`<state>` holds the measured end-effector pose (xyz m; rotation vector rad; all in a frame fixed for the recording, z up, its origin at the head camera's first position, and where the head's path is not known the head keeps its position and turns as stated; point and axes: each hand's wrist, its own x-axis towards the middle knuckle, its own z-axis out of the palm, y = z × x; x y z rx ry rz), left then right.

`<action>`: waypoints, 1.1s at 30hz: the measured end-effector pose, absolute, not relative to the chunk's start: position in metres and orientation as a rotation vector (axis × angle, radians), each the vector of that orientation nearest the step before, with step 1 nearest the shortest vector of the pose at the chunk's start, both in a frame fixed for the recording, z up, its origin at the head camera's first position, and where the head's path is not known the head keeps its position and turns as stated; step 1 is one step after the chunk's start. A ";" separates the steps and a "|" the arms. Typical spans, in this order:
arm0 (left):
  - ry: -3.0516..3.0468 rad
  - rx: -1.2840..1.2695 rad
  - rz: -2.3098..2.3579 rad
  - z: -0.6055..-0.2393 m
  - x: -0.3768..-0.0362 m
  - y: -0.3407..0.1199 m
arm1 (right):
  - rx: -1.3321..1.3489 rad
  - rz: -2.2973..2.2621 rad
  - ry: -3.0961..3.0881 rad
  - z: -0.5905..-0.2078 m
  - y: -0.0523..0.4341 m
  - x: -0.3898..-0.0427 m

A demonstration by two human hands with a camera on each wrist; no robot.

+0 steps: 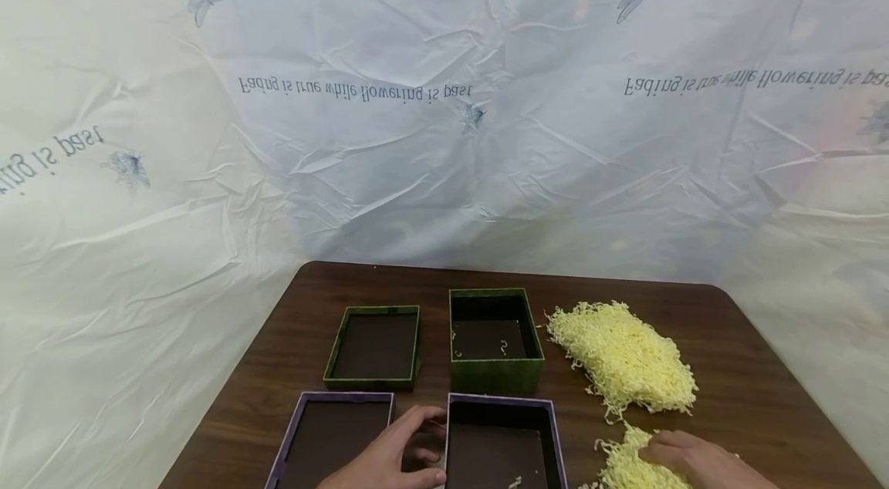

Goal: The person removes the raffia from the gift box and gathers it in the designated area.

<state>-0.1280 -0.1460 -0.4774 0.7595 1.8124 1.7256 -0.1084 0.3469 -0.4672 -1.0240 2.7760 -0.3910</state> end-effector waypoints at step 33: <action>1.839 0.765 1.692 -0.475 -0.129 -0.146 | -1.233 -0.314 2.785 -0.437 0.332 -0.108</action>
